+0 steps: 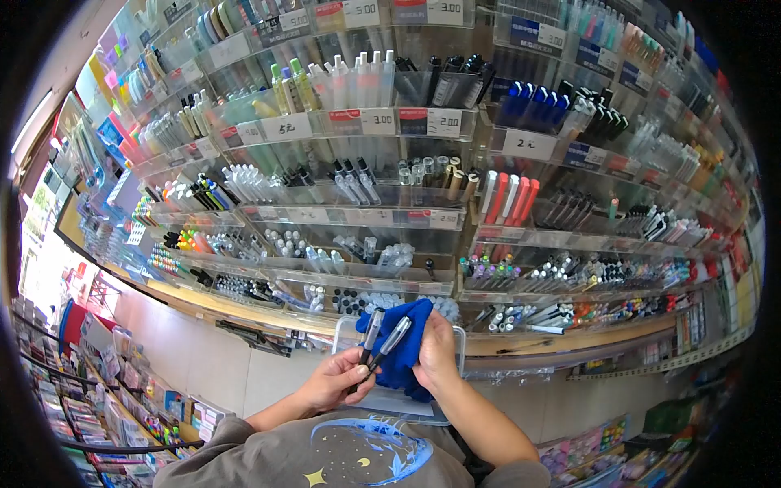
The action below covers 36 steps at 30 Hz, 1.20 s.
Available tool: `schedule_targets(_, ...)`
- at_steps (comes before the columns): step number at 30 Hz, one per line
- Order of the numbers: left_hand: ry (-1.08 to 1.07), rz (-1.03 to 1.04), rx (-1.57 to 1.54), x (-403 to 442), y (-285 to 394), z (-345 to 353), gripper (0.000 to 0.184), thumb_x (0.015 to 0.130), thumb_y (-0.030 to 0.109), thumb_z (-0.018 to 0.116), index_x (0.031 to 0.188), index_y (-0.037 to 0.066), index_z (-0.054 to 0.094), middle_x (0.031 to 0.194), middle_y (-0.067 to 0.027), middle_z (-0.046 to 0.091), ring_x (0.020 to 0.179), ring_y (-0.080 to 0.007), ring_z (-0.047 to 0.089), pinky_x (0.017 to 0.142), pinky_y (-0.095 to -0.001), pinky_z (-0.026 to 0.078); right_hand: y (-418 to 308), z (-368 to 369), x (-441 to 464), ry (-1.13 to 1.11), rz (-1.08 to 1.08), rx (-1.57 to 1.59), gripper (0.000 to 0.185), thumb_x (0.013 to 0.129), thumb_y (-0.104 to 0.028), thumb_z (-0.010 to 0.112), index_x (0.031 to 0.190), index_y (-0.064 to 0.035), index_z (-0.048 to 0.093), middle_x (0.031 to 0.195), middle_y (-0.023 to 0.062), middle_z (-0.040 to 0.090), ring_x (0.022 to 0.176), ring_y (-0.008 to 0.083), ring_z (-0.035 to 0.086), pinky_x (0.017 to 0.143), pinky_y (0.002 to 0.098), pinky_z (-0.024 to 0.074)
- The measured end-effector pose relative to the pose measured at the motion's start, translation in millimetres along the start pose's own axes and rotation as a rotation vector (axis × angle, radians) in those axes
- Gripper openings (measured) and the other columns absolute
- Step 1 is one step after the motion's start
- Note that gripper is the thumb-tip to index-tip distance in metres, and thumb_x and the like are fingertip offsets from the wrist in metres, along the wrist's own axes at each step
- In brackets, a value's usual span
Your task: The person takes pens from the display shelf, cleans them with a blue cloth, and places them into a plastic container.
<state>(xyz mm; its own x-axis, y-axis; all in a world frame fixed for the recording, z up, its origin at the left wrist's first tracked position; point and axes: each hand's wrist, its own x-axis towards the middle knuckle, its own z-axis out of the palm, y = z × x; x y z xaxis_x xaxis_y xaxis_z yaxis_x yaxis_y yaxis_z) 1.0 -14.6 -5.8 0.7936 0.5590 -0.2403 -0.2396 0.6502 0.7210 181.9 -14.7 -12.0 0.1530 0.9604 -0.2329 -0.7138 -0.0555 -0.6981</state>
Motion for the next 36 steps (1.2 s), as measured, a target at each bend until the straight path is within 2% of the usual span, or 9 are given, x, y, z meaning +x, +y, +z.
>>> schedule_targets(3,0.029,0.001,0.0,0.6,0.3,2.7,0.011,0.092,0.014,0.049,0.099,0.006,0.047,0.069,-0.0061,0.051,0.045,-0.0108,0.045,0.039,-0.0208,0.033,4.4,-4.2,1.0,0.004,-0.027,0.017,0.025,0.089,-0.027,0.056,0.093,-0.0021,0.056,0.087,0.0084,0.064,0.076,0.0159,0.064,0.067,0.0302,0.0541)
schedule_targets(9,0.065,0.024,0.033,1.8,-0.6,4.9,0.012,0.09,0.011,0.053,0.089,0.009,0.041,0.071,-0.0073,0.054,0.047,-0.0116,0.051,0.034,-0.0194,0.032,-4.2,4.9,-1.6,-0.068,-0.137,-0.131,0.028,0.089,-0.025,0.055,0.101,0.0009,0.059,0.095,0.0111,0.064,0.082,0.0164,0.064,0.071,0.03,0.0536)
schedule_targets(12,0.06,0.043,0.049,3.4,-2.3,3.3,0.012,0.09,0.011,0.053,0.09,0.009,0.041,0.071,-0.0069,0.055,0.047,-0.0105,0.051,0.034,-0.0192,0.032,1.2,2.1,-0.3,-0.011,-0.353,-0.322,0.032,0.088,-0.02,0.059,0.108,0.004,0.055,0.097,0.0091,0.062,0.084,0.0162,0.062,0.076,0.0258,0.0493)
schedule_targets(15,0.118,0.047,0.16,3.6,-2.7,7.4,0.012,0.091,0.011,0.052,0.09,0.009,0.041,0.071,-0.0063,0.055,0.047,-0.0086,0.049,0.035,-0.019,0.031,3.6,-8.7,-2.4,-0.184,-0.479,-0.61,0.037,0.08,-0.012,0.067,0.111,0.0042,0.055,0.102,0.0081,0.059,0.085,0.0137,0.058,0.075,0.0234,0.0455)
schedule_targets(16,0.146,0.056,0.188,3.9,-4.3,8.8,0.011,0.091,0.01,0.052,0.09,0.008,0.04,0.071,-0.0052,0.054,0.047,-0.0076,0.047,0.037,-0.0188,0.032,3.7,-7.2,1.5,-0.222,-0.594,-0.736,0.045,0.072,-0.01,0.073,0.111,0.0035,0.055,0.103,0.0076,0.055,0.085,0.014,0.054,0.072,0.0245,0.044)
schedule_targets(19,0.211,0.091,0.271,4.5,-9.1,11.9,0.011,0.091,0.008,0.05,0.091,0.007,0.039,0.07,-0.0026,0.052,0.048,-0.0054,0.043,0.04,-0.0185,0.032,-9.6,10.8,-5.5,-0.237,-0.757,-1.017,0.047,0.068,-0.01,0.075,0.109,0.0027,0.055,0.101,0.0121,0.055,0.085,0.0227,0.055,0.071,0.0289,0.0448)
schedule_targets(22,0.242,0.13,0.352,4.3,-13.1,12.8,0.01,0.091,0.008,0.05,0.091,0.007,0.04,0.07,-0.0022,0.052,0.049,-0.0048,0.042,0.043,-0.0185,0.032,-14.7,17.7,-8.0,-0.24,-0.753,-1.119,0.042,0.069,-0.01,0.075,0.104,0.0026,0.055,0.097,0.0134,0.055,0.081,0.0243,0.056,0.07,0.0297,0.0452)
schedule_targets(29,0.282,0.155,0.582,5.5,-24.2,6.0,0.008,0.091,0.006,0.049,0.089,0.006,0.042,0.067,-0.0004,0.049,0.051,-0.0036,0.04,0.044,-0.0182,0.032,-6.1,3.1,-2.4,-0.073,-0.612,-0.925,0.021,0.075,-0.006,0.067,0.09,0.0034,0.057,0.078,0.0105,0.058,0.067,0.0186,0.055,0.06,0.0264,0.0433)
schedule_targets(36,0.305,0.175,0.534,6.2,-20.1,10.8,0.009,0.092,0.008,0.049,0.088,0.007,0.041,0.067,0.0009,0.048,0.052,-0.0034,0.04,0.045,-0.018,0.032,-11.7,19.4,-6.3,-0.175,-0.606,-0.991,0.027,0.071,-0.007,0.069,0.092,0.0012,0.052,0.081,0.0091,0.054,0.073,0.0215,0.054,0.067,0.0289,0.0441)
